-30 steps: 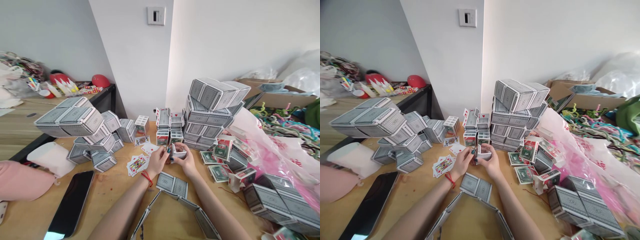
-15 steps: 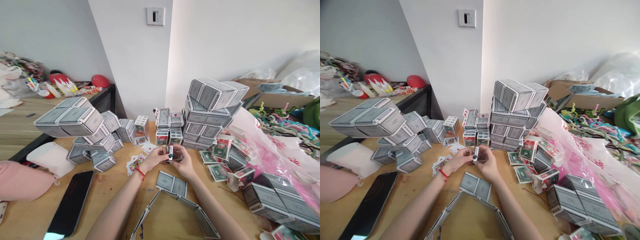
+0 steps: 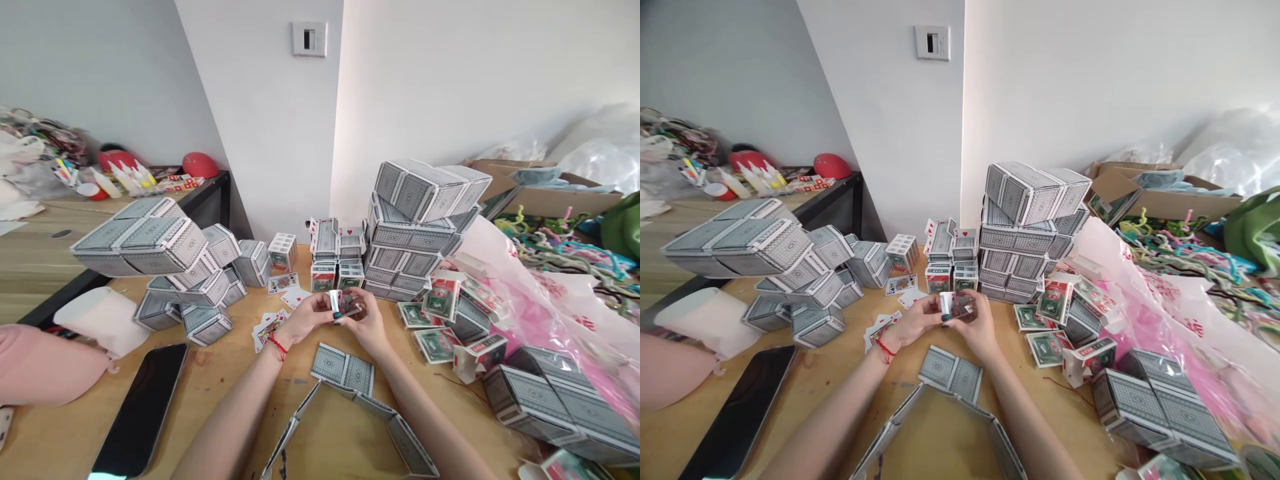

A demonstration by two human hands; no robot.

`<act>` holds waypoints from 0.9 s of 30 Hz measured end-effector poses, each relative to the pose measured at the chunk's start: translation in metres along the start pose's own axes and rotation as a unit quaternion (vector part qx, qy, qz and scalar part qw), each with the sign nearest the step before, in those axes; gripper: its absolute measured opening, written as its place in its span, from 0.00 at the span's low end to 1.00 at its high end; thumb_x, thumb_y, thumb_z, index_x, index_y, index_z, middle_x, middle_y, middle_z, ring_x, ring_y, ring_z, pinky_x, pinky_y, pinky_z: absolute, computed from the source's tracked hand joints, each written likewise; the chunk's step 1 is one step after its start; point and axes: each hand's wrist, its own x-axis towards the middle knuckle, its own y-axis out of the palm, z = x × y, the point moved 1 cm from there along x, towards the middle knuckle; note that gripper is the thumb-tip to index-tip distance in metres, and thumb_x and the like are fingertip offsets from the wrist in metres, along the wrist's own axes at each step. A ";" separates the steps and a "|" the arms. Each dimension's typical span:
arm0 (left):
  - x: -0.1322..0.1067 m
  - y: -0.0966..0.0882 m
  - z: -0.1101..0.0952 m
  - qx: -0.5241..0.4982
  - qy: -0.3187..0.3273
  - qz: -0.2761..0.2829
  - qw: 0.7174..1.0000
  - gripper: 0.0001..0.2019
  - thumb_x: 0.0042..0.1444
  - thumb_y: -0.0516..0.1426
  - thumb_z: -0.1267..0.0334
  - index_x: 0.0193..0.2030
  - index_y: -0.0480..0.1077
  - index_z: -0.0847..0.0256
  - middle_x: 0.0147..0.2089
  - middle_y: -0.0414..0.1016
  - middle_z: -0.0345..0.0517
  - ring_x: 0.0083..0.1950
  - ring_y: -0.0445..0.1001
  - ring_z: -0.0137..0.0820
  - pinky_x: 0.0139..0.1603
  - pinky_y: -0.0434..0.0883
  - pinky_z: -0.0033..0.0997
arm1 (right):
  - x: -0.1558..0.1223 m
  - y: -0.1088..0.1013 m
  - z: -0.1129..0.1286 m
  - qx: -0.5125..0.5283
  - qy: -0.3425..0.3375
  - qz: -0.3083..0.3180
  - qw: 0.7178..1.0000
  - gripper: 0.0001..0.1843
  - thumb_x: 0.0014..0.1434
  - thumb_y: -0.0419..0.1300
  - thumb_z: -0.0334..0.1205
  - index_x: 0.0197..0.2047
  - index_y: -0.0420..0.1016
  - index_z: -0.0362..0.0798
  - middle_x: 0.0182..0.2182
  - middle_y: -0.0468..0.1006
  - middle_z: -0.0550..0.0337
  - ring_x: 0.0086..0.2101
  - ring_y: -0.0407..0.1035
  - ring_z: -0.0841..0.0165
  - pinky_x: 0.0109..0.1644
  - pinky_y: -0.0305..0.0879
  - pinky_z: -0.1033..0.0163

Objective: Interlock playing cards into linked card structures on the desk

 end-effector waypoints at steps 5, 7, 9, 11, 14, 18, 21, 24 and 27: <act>0.001 0.002 0.002 0.018 0.027 -0.026 0.999 0.16 0.39 0.64 0.64 0.29 0.60 0.63 0.31 0.66 0.38 0.34 0.66 0.25 0.37 0.63 0.26 | 0.004 -0.003 -0.008 0.102 0.052 -0.029 0.993 0.31 0.38 0.69 0.39 0.47 0.65 0.51 0.37 0.69 0.59 0.35 0.68 0.67 0.41 0.66 0.60; 0.002 0.003 0.003 0.038 0.038 -0.033 0.998 0.16 0.38 0.64 0.64 0.27 0.59 0.63 0.30 0.65 0.37 0.34 0.66 0.25 0.38 0.64 0.26 | 0.005 -0.004 -0.008 0.127 0.074 -0.034 0.989 0.28 0.40 0.67 0.40 0.46 0.66 0.50 0.37 0.71 0.58 0.38 0.68 0.66 0.45 0.65 0.58; 0.002 0.004 0.004 0.054 0.046 -0.044 0.997 0.16 0.38 0.64 0.64 0.27 0.59 0.63 0.30 0.65 0.37 0.35 0.66 0.25 0.40 0.65 0.28 | 0.006 -0.006 -0.008 0.146 0.094 -0.021 0.985 0.26 0.41 0.67 0.40 0.45 0.68 0.49 0.40 0.73 0.55 0.42 0.68 0.64 0.49 0.63 0.56; 0.003 0.004 0.005 0.069 0.056 -0.046 0.995 0.15 0.39 0.64 0.64 0.28 0.59 0.63 0.31 0.65 0.38 0.36 0.66 0.26 0.42 0.66 0.30 | 0.006 -0.007 -0.007 0.163 0.107 0.002 0.981 0.26 0.41 0.67 0.40 0.45 0.69 0.49 0.43 0.74 0.54 0.44 0.68 0.62 0.51 0.61 0.53; 0.003 0.003 0.007 0.092 0.078 -0.033 0.992 0.14 0.41 0.63 0.65 0.28 0.60 0.63 0.36 0.67 0.43 0.40 0.68 0.28 0.46 0.66 0.32 | 0.007 -0.007 -0.007 0.180 0.116 0.022 0.977 0.27 0.41 0.67 0.40 0.47 0.69 0.49 0.45 0.74 0.53 0.47 0.67 0.61 0.54 0.60 0.52; 0.002 0.003 0.008 0.154 0.122 -0.034 0.980 0.11 0.43 0.62 0.66 0.28 0.62 0.63 0.46 0.67 0.50 0.49 0.67 0.34 0.49 0.66 0.35 | 0.006 -0.007 -0.004 0.197 0.114 0.042 0.973 0.28 0.41 0.67 0.38 0.48 0.69 0.50 0.46 0.73 0.54 0.47 0.67 0.61 0.53 0.60 0.52; 0.001 0.006 0.007 0.240 0.143 -0.061 0.958 0.08 0.43 0.62 0.67 0.28 0.65 0.63 0.50 0.66 0.53 0.52 0.66 0.37 0.50 0.65 0.37 | 0.005 -0.007 -0.002 0.196 0.110 0.044 0.974 0.27 0.41 0.67 0.38 0.47 0.69 0.50 0.45 0.73 0.54 0.46 0.67 0.60 0.52 0.61 0.52; -0.002 0.010 0.004 0.323 0.151 -0.077 0.931 0.07 0.42 0.61 0.69 0.28 0.66 0.62 0.50 0.67 0.53 0.52 0.66 0.38 0.51 0.64 0.38 | 0.005 -0.008 0.000 0.195 0.108 0.052 0.973 0.28 0.40 0.67 0.37 0.47 0.69 0.50 0.44 0.73 0.54 0.44 0.67 0.60 0.49 0.63 0.53; -0.003 0.014 0.000 0.369 0.161 -0.079 0.912 0.06 0.42 0.61 0.71 0.27 0.66 0.62 0.50 0.68 0.50 0.52 0.66 0.37 0.52 0.63 0.38 | 0.005 -0.008 0.001 0.203 0.102 0.069 0.971 0.28 0.40 0.67 0.38 0.47 0.69 0.51 0.43 0.73 0.55 0.42 0.68 0.61 0.46 0.64 0.56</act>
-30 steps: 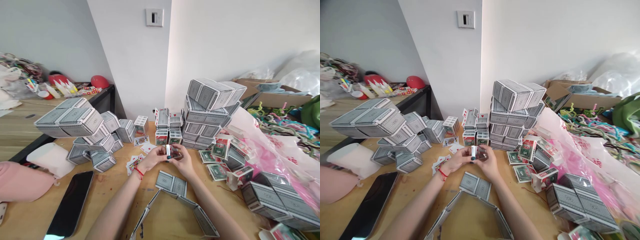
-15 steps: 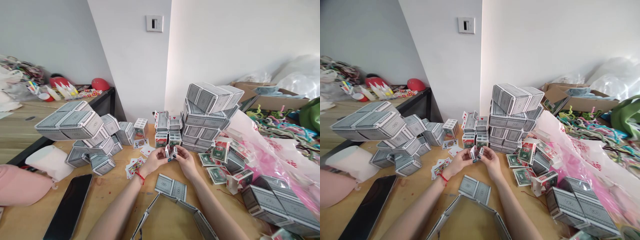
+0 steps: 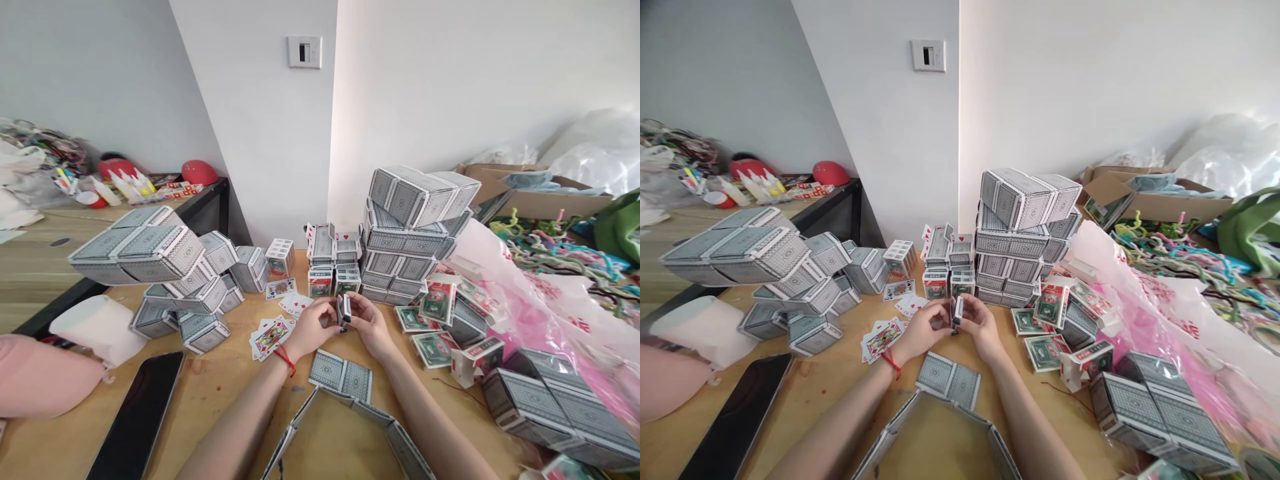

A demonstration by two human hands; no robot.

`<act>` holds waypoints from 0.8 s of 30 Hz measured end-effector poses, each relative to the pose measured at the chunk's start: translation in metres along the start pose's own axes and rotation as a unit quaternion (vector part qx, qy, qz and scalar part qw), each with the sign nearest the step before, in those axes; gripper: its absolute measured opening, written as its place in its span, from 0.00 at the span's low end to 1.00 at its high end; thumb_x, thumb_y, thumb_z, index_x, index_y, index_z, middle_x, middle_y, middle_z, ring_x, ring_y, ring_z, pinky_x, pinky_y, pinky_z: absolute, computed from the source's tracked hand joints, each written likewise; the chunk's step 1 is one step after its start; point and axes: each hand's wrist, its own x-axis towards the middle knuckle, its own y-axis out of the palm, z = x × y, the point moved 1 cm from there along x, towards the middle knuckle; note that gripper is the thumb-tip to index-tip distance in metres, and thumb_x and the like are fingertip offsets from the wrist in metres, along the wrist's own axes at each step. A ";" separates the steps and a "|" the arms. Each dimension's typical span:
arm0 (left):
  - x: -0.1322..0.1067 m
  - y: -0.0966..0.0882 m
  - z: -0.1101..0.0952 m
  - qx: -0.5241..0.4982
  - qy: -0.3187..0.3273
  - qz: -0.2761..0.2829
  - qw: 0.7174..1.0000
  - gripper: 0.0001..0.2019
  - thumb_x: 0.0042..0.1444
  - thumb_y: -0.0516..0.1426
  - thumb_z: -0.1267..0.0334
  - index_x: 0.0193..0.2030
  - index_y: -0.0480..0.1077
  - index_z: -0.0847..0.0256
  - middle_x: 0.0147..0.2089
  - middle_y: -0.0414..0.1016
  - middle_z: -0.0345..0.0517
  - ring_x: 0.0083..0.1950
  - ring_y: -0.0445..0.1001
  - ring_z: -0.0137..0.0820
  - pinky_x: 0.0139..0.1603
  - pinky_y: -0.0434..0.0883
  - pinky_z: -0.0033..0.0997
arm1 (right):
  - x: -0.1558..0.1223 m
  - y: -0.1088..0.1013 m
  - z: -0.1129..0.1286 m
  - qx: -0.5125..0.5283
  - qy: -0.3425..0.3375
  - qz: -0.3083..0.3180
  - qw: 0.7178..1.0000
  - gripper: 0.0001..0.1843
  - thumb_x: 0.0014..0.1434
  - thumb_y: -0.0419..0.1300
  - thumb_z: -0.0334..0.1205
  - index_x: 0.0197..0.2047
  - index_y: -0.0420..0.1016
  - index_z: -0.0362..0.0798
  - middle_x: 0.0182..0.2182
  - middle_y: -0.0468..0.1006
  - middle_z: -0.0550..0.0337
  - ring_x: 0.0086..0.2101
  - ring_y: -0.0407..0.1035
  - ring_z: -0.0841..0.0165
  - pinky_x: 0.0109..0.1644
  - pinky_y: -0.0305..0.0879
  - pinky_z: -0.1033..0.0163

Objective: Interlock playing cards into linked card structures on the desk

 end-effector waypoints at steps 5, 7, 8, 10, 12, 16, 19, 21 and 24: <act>-0.001 0.001 -0.003 0.036 0.009 0.016 0.999 0.06 0.43 0.60 0.70 0.27 0.66 0.62 0.42 0.72 0.46 0.44 0.70 0.34 0.43 0.66 0.33 | -0.001 -0.002 0.000 -0.001 -0.004 0.030 1.000 0.27 0.40 0.67 0.38 0.47 0.69 0.52 0.43 0.73 0.56 0.41 0.68 0.63 0.45 0.64 0.58; -0.001 0.002 -0.003 0.054 0.003 0.022 0.998 0.06 0.42 0.60 0.70 0.27 0.66 0.61 0.36 0.72 0.43 0.38 0.70 0.32 0.39 0.66 0.31 | -0.001 -0.003 0.000 -0.002 0.001 0.042 0.999 0.28 0.40 0.67 0.37 0.48 0.69 0.53 0.44 0.73 0.57 0.41 0.68 0.63 0.45 0.64 0.58; -0.001 0.002 -0.003 0.062 0.002 0.025 0.998 0.06 0.42 0.60 0.70 0.28 0.66 0.61 0.34 0.71 0.42 0.36 0.69 0.31 0.38 0.66 0.30 | -0.001 -0.004 0.000 -0.003 0.004 0.048 0.999 0.29 0.40 0.67 0.37 0.48 0.69 0.52 0.44 0.73 0.56 0.41 0.67 0.63 0.44 0.64 0.58; -0.002 0.003 -0.002 0.076 0.003 0.028 0.997 0.07 0.42 0.60 0.70 0.28 0.65 0.61 0.33 0.71 0.41 0.35 0.69 0.31 0.37 0.66 0.30 | -0.001 -0.005 0.000 -0.007 0.013 0.058 0.998 0.30 0.40 0.67 0.37 0.49 0.69 0.52 0.43 0.73 0.57 0.40 0.67 0.63 0.44 0.64 0.58; -0.003 0.004 -0.002 0.090 0.009 0.023 0.996 0.07 0.42 0.60 0.70 0.28 0.65 0.60 0.34 0.71 0.42 0.36 0.69 0.31 0.38 0.66 0.31 | -0.001 -0.005 -0.002 -0.012 0.022 0.053 0.998 0.27 0.43 0.66 0.40 0.49 0.70 0.52 0.43 0.73 0.57 0.40 0.67 0.64 0.45 0.63 0.59; -0.006 0.008 0.001 0.121 0.023 -0.004 0.992 0.08 0.42 0.60 0.70 0.29 0.64 0.60 0.46 0.71 0.47 0.43 0.70 0.34 0.44 0.67 0.35 | 0.002 -0.006 -0.006 -0.037 0.020 0.000 0.999 0.18 0.49 0.62 0.44 0.45 0.73 0.52 0.45 0.72 0.58 0.43 0.66 0.65 0.48 0.61 0.60; -0.008 0.011 0.004 0.146 0.051 -0.027 0.988 0.07 0.44 0.59 0.71 0.30 0.65 0.60 0.53 0.67 0.50 0.53 0.67 0.37 0.52 0.64 0.39 | 0.003 -0.005 -0.010 -0.047 0.015 -0.013 0.999 0.21 0.48 0.62 0.45 0.47 0.71 0.53 0.44 0.73 0.58 0.42 0.66 0.65 0.46 0.62 0.61; -0.008 0.012 0.005 0.159 0.072 -0.042 0.984 0.06 0.46 0.57 0.72 0.31 0.64 0.60 0.54 0.66 0.50 0.56 0.64 0.37 0.55 0.63 0.41 | 0.003 -0.004 -0.010 -0.049 0.022 -0.012 0.998 0.22 0.48 0.62 0.46 0.48 0.71 0.53 0.44 0.73 0.58 0.41 0.66 0.65 0.44 0.63 0.62; -0.009 0.013 0.005 0.171 0.097 -0.061 0.979 0.06 0.47 0.55 0.74 0.31 0.64 0.59 0.54 0.66 0.49 0.57 0.64 0.36 0.55 0.64 0.41 | 0.003 -0.001 -0.008 -0.077 0.030 -0.003 0.997 0.21 0.49 0.61 0.47 0.47 0.72 0.50 0.42 0.74 0.57 0.35 0.67 0.67 0.37 0.63 0.64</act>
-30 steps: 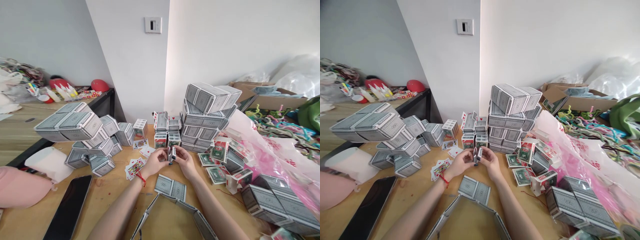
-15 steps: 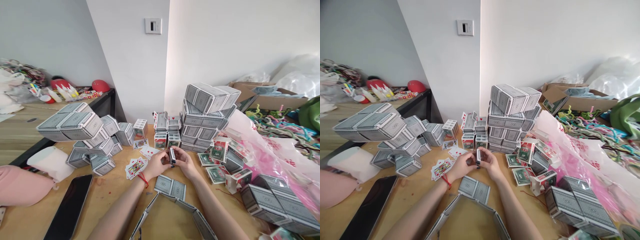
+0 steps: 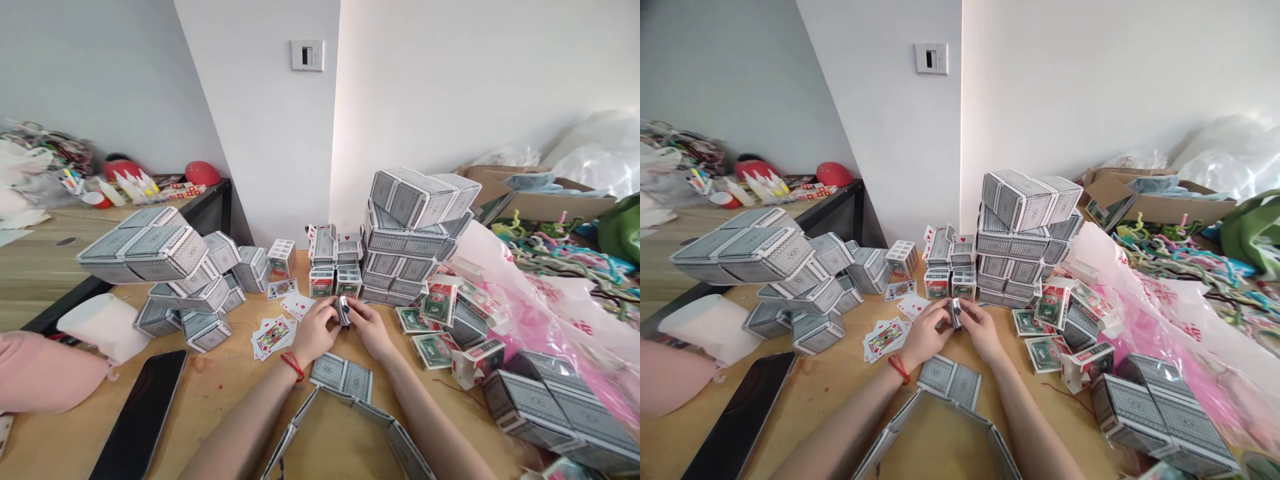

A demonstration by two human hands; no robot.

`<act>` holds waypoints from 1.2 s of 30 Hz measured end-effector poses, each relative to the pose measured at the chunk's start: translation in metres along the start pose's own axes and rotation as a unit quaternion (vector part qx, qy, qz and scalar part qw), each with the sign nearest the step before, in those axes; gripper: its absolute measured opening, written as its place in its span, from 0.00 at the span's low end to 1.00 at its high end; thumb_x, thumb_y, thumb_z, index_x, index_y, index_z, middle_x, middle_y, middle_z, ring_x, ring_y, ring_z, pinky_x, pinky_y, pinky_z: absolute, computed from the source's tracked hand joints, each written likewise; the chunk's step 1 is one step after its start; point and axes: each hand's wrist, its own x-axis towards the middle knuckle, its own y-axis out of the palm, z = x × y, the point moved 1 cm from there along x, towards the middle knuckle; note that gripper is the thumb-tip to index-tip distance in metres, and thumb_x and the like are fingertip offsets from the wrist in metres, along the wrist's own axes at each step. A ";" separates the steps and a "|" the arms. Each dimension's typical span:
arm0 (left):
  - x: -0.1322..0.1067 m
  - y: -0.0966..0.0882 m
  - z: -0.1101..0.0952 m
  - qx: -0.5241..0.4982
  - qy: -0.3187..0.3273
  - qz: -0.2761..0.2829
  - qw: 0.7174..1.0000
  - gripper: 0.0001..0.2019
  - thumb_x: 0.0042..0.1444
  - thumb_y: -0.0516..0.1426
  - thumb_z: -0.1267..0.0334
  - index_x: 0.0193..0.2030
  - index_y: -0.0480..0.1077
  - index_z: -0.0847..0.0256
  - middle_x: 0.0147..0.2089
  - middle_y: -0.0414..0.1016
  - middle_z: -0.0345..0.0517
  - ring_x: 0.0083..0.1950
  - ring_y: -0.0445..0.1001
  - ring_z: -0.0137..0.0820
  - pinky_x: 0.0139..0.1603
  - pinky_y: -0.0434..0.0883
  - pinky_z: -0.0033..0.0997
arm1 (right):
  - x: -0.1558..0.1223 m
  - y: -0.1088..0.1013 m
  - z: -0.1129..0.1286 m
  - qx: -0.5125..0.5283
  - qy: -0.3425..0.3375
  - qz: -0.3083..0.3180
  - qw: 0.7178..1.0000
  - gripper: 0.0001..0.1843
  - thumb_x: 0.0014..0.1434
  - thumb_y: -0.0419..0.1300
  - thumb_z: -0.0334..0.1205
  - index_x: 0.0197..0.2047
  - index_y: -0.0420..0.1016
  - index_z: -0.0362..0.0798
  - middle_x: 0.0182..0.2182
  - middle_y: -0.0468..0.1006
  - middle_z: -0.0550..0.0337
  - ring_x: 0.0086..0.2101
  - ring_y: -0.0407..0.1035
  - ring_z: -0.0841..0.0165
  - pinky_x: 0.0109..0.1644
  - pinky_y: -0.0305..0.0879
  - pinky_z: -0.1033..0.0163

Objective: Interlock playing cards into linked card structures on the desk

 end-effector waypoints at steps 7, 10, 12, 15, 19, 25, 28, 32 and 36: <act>0.002 -0.001 -0.002 0.040 0.011 -0.036 0.998 0.07 0.47 0.53 0.76 0.30 0.64 0.60 0.54 0.65 0.49 0.57 0.62 0.36 0.55 0.65 0.42 | -0.002 0.005 0.006 -0.075 -0.009 0.002 0.997 0.16 0.51 0.57 0.50 0.31 0.74 0.44 0.19 0.68 0.64 0.21 0.59 0.73 0.26 0.56 0.67; 0.002 -0.001 -0.001 0.053 0.015 -0.038 0.998 0.08 0.47 0.52 0.77 0.30 0.63 0.60 0.54 0.65 0.49 0.58 0.61 0.36 0.56 0.64 0.43 | -0.002 0.005 0.005 -0.090 -0.012 0.001 0.996 0.17 0.52 0.56 0.51 0.23 0.71 0.45 0.17 0.67 0.63 0.21 0.60 0.72 0.26 0.57 0.67; 0.003 -0.001 -0.001 0.062 0.018 -0.040 0.997 0.08 0.47 0.52 0.77 0.29 0.63 0.60 0.54 0.64 0.49 0.58 0.61 0.36 0.56 0.64 0.43 | -0.002 0.005 0.005 -0.102 -0.020 0.004 0.995 0.19 0.52 0.55 0.51 0.21 0.70 0.45 0.17 0.68 0.63 0.20 0.61 0.72 0.26 0.57 0.67; 0.003 -0.001 -0.003 0.076 0.023 -0.045 0.996 0.08 0.46 0.52 0.78 0.28 0.63 0.60 0.53 0.64 0.49 0.57 0.61 0.37 0.56 0.64 0.44 | -0.002 0.005 0.004 -0.114 -0.027 0.006 0.993 0.19 0.53 0.54 0.52 0.21 0.69 0.45 0.16 0.69 0.62 0.19 0.62 0.72 0.25 0.59 0.67; 0.003 -0.002 -0.007 0.094 0.022 -0.043 0.994 0.08 0.46 0.53 0.77 0.28 0.64 0.60 0.52 0.64 0.48 0.55 0.62 0.37 0.54 0.65 0.43 | -0.002 0.005 0.002 -0.118 -0.028 -0.003 0.993 0.19 0.53 0.54 0.53 0.23 0.70 0.46 0.15 0.70 0.62 0.18 0.63 0.72 0.24 0.60 0.67; 0.003 -0.004 -0.009 0.108 0.020 -0.036 0.993 0.09 0.45 0.52 0.78 0.30 0.64 0.60 0.50 0.63 0.48 0.54 0.62 0.38 0.52 0.66 0.44 | -0.003 0.007 0.004 -0.091 0.008 -0.013 0.996 0.21 0.51 0.54 0.56 0.25 0.70 0.45 0.15 0.72 0.60 0.16 0.65 0.70 0.21 0.61 0.67; 0.003 -0.003 -0.008 0.098 0.017 -0.033 0.995 0.09 0.45 0.52 0.78 0.30 0.63 0.60 0.51 0.63 0.48 0.55 0.62 0.38 0.53 0.66 0.43 | -0.003 0.006 0.006 -0.079 0.017 -0.002 0.997 0.20 0.50 0.56 0.55 0.25 0.71 0.45 0.16 0.73 0.60 0.18 0.66 0.70 0.23 0.62 0.66; 0.002 -0.002 -0.005 0.076 0.014 -0.038 0.996 0.09 0.46 0.52 0.78 0.29 0.63 0.60 0.51 0.63 0.49 0.55 0.62 0.37 0.54 0.65 0.41 | -0.002 0.003 0.007 -0.067 0.017 0.008 0.998 0.18 0.49 0.58 0.52 0.27 0.74 0.44 0.19 0.75 0.59 0.20 0.67 0.70 0.26 0.62 0.66; 0.002 -0.001 -0.005 0.059 0.015 -0.046 0.997 0.09 0.46 0.52 0.78 0.30 0.64 0.60 0.51 0.64 0.48 0.55 0.63 0.36 0.53 0.65 0.41 | -0.001 0.001 0.004 -0.062 0.015 0.014 0.998 0.16 0.50 0.58 0.51 0.28 0.75 0.45 0.20 0.75 0.59 0.21 0.68 0.70 0.27 0.63 0.66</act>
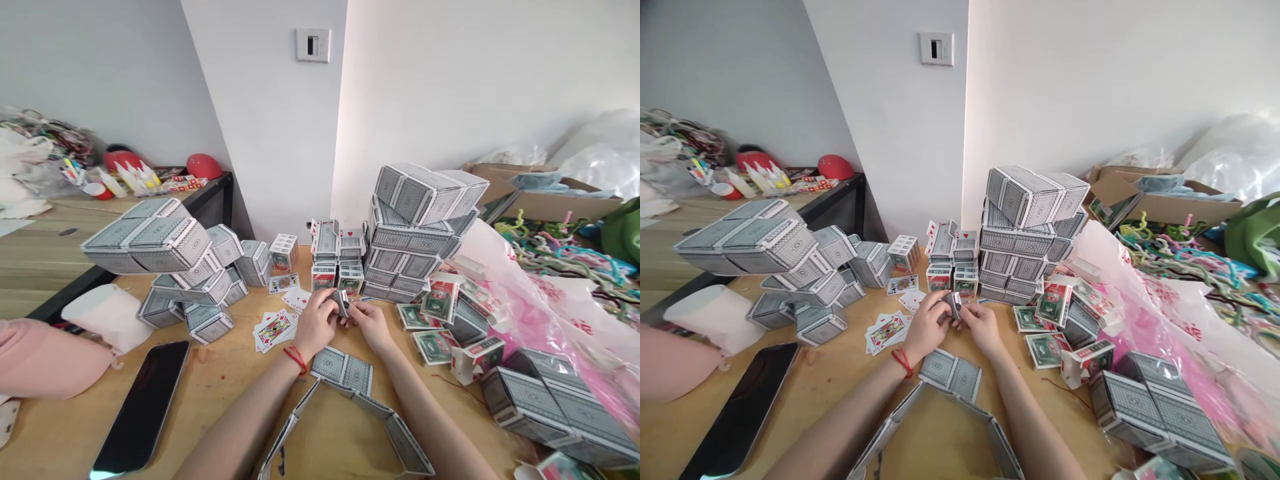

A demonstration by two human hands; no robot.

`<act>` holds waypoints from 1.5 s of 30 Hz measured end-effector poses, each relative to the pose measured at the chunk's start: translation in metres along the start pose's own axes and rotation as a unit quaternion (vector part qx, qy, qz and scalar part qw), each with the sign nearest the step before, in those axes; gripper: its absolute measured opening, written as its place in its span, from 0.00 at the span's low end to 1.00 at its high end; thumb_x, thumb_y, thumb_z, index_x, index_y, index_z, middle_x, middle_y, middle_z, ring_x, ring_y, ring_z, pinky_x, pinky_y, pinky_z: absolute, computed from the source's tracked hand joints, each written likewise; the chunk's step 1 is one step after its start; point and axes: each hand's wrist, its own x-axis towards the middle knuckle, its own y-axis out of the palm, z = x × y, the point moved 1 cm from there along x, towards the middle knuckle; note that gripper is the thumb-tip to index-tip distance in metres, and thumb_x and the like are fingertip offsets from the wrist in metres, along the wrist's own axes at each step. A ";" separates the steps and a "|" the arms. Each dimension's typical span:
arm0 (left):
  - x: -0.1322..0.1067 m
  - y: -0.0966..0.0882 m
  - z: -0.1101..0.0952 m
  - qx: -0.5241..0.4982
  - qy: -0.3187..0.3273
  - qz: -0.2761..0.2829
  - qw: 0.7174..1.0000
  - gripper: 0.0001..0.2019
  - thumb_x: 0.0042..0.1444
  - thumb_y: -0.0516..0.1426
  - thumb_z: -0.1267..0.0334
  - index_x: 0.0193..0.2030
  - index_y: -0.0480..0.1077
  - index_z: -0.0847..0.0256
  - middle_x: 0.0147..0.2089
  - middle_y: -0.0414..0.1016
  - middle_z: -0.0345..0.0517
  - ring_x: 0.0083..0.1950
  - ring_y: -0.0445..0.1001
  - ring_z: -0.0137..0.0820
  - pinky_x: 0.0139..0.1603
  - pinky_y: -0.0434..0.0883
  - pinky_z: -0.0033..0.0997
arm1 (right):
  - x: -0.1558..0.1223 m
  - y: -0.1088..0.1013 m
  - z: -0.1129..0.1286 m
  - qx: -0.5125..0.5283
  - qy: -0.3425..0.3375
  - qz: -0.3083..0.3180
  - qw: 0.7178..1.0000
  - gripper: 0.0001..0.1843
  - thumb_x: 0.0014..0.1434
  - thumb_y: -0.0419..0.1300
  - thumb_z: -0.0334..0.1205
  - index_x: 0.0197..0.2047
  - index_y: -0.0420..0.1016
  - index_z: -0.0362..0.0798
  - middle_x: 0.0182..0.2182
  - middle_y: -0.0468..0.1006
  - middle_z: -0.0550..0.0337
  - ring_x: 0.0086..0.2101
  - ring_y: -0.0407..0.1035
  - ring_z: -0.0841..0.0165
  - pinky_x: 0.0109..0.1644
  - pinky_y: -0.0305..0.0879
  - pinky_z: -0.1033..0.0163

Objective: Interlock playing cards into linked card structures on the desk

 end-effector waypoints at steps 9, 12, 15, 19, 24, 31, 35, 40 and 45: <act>0.000 -0.001 0.000 -0.030 -0.005 0.010 0.999 0.08 0.46 0.52 0.78 0.29 0.63 0.60 0.50 0.65 0.49 0.54 0.63 0.37 0.53 0.65 0.43 | -0.001 0.003 0.000 -0.069 -0.033 -0.033 0.997 0.18 0.50 0.57 0.53 0.26 0.73 0.45 0.16 0.73 0.60 0.19 0.66 0.70 0.24 0.63 0.66; 0.000 -0.001 0.000 -0.033 -0.004 0.017 0.999 0.09 0.46 0.52 0.78 0.29 0.63 0.60 0.51 0.65 0.48 0.54 0.63 0.36 0.53 0.65 0.43 | -0.001 0.003 -0.001 -0.083 -0.039 -0.047 0.995 0.18 0.51 0.57 0.53 0.24 0.72 0.46 0.15 0.73 0.60 0.18 0.66 0.70 0.23 0.63 0.66; 0.001 -0.001 0.000 -0.034 -0.003 0.014 0.999 0.09 0.46 0.52 0.78 0.30 0.62 0.60 0.51 0.65 0.48 0.54 0.63 0.36 0.54 0.65 0.44 | -0.001 0.003 -0.002 -0.087 -0.037 -0.050 0.994 0.18 0.51 0.56 0.54 0.24 0.73 0.46 0.15 0.73 0.60 0.18 0.66 0.69 0.23 0.63 0.65; 0.001 -0.001 0.001 -0.040 -0.011 0.005 0.999 0.16 0.44 0.52 0.80 0.39 0.63 0.59 0.52 0.66 0.48 0.55 0.64 0.37 0.54 0.65 0.44 | -0.001 0.002 -0.003 -0.086 -0.037 -0.052 0.994 0.18 0.51 0.56 0.54 0.25 0.73 0.47 0.16 0.74 0.59 0.18 0.67 0.68 0.24 0.64 0.64; 0.001 0.001 0.003 -0.034 -0.041 0.011 0.999 0.30 0.43 0.54 0.78 0.55 0.57 0.57 0.52 0.66 0.48 0.55 0.64 0.37 0.55 0.65 0.43 | -0.001 0.001 -0.003 -0.091 -0.048 -0.043 0.994 0.18 0.52 0.55 0.52 0.22 0.73 0.47 0.16 0.74 0.59 0.19 0.67 0.68 0.25 0.63 0.64; 0.001 0.002 0.005 -0.030 -0.013 0.014 0.999 0.29 0.45 0.56 0.75 0.56 0.58 0.56 0.53 0.66 0.47 0.56 0.63 0.37 0.57 0.63 0.45 | -0.001 0.000 0.000 -0.132 -0.060 -0.052 0.988 0.20 0.54 0.54 0.50 0.18 0.71 0.47 0.15 0.72 0.60 0.18 0.66 0.69 0.26 0.61 0.65; 0.002 0.000 0.006 -0.020 0.003 0.012 1.000 0.29 0.45 0.55 0.76 0.56 0.59 0.56 0.54 0.66 0.47 0.57 0.63 0.37 0.57 0.64 0.46 | -0.001 0.001 0.000 -0.123 -0.065 -0.069 0.988 0.16 0.52 0.56 0.49 0.24 0.75 0.48 0.14 0.71 0.61 0.18 0.64 0.69 0.25 0.61 0.64; 0.002 -0.001 0.005 -0.034 0.034 0.022 0.999 0.28 0.46 0.55 0.76 0.56 0.59 0.56 0.55 0.66 0.47 0.58 0.62 0.36 0.58 0.63 0.46 | -0.002 -0.001 0.000 -0.097 -0.060 -0.089 0.989 0.14 0.51 0.57 0.49 0.30 0.77 0.47 0.13 0.70 0.63 0.15 0.63 0.69 0.21 0.59 0.65; 0.001 -0.001 0.005 -0.035 0.046 0.022 0.998 0.28 0.47 0.54 0.77 0.56 0.59 0.55 0.55 0.66 0.47 0.58 0.62 0.36 0.58 0.64 0.47 | -0.003 -0.003 -0.003 -0.126 -0.063 -0.114 0.983 0.15 0.50 0.57 0.50 0.25 0.76 0.47 0.12 0.70 0.62 0.15 0.63 0.69 0.20 0.58 0.65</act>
